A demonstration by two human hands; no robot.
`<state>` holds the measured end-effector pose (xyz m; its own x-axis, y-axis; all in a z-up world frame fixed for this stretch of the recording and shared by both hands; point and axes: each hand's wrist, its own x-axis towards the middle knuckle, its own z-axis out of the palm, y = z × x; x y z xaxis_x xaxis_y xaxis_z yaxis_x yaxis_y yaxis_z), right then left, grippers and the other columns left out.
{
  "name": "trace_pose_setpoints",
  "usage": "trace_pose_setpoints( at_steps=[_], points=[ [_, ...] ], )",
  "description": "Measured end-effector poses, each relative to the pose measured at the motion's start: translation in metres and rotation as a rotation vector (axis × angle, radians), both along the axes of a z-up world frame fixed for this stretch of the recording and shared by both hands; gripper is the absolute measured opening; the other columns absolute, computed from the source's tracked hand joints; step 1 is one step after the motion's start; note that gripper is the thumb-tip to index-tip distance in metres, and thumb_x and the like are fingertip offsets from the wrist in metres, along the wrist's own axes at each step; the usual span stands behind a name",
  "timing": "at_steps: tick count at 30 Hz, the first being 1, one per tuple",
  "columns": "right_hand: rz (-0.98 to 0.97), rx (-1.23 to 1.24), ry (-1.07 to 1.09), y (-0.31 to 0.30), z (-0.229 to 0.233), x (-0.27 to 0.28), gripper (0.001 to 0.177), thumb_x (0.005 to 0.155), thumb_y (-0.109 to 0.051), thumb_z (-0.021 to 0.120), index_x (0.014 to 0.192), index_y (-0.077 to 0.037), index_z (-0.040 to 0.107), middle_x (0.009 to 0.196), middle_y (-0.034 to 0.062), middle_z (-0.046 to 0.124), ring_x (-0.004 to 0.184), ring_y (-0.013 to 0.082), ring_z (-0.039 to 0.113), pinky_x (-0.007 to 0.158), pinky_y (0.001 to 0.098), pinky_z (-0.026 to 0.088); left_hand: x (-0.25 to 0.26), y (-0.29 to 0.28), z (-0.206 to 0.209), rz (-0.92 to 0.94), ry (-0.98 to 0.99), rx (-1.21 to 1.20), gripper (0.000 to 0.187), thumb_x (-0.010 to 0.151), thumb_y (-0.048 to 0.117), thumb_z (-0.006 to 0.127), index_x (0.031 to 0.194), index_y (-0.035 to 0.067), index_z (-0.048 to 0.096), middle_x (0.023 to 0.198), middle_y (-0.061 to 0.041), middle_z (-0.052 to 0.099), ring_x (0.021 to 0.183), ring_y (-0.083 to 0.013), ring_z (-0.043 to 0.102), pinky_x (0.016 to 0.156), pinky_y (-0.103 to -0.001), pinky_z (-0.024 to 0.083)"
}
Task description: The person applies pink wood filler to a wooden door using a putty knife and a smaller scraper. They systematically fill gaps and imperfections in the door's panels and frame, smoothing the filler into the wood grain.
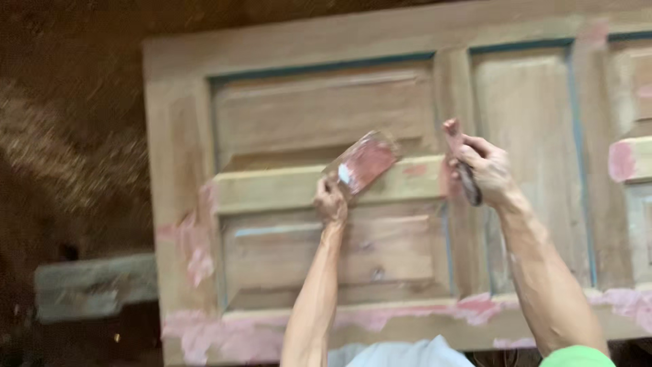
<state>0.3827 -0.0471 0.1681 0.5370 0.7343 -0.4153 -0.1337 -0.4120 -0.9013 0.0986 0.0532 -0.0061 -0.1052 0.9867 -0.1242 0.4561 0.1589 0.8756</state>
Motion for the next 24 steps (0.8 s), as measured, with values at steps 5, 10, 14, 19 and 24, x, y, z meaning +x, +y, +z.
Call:
trace_pose_setpoints(
  at_steps=[5, 10, 14, 19, 24],
  points=[
    [0.113, -0.069, -0.593, 0.07, -0.054, 0.088, 0.036, 0.106, -0.011, 0.053, 0.14, -0.005, 0.064, 0.108, 0.0155, 0.065, 0.08, 0.0195, 0.063, 0.061, 0.03, 0.055, 0.024, -0.011, 0.021, 0.126, 0.314, 0.271, 0.032, 0.105, 0.037, 0.056, 0.096, 0.01, 0.069, 0.076, -0.017, 0.072, 0.067, -0.0392, 0.07, 0.055, -0.049, 0.052],
    [0.28, 0.138, -1.236, 0.13, -0.091, 0.137, 0.034, 0.104, -0.003, 0.059, 0.136, -0.002, 0.068, 0.121, 0.0197, 0.068, 0.112, 0.0302, 0.063, 0.094, 0.0435, 0.059, 0.026, -0.01, 0.024, 0.137, 0.416, 0.303, 0.034, 0.104, 0.036, 0.057, 0.085, 0.008, 0.063, 0.071, -0.015, 0.067, 0.063, -0.0381, 0.067, 0.053, -0.048, 0.049],
    [0.371, -0.127, -1.258, 0.149, -0.104, 0.132, 0.031, 0.102, 0.0, 0.055, 0.13, 0.003, 0.067, 0.113, 0.0268, 0.063, 0.1, 0.0369, 0.062, 0.078, 0.0447, 0.06, 0.026, -0.01, 0.022, 0.141, 0.407, 0.354, 0.033, 0.105, 0.035, 0.057, 0.088, 0.007, 0.064, 0.071, -0.015, 0.067, 0.062, -0.0368, 0.067, 0.052, -0.046, 0.05],
    [0.405, -0.289, -1.167, 0.156, -0.084, 0.136, 0.023, 0.094, -0.007, 0.061, 0.112, 0.001, 0.073, 0.103, 0.0303, 0.058, 0.083, 0.037, 0.062, 0.068, 0.046, 0.059, 0.023, -0.014, 0.023, 0.12, 0.405, 0.331, 0.033, 0.105, 0.035, 0.057, 0.089, 0.007, 0.064, 0.073, -0.015, 0.067, 0.063, -0.0369, 0.067, 0.053, -0.046, 0.049],
    [0.336, -0.214, -1.052, 0.176, -0.081, 0.152, 0.025, 0.1, -0.013, 0.058, 0.115, 0.004, 0.071, 0.107, 0.033, 0.052, 0.078, 0.035, 0.06, 0.051, 0.0393, 0.06, 0.024, -0.014, 0.021, 0.137, 0.425, 0.261, 0.035, 0.103, 0.037, 0.057, 0.085, 0.008, 0.063, 0.069, -0.015, 0.066, 0.061, -0.0371, 0.067, 0.052, -0.047, 0.049]
  ],
)
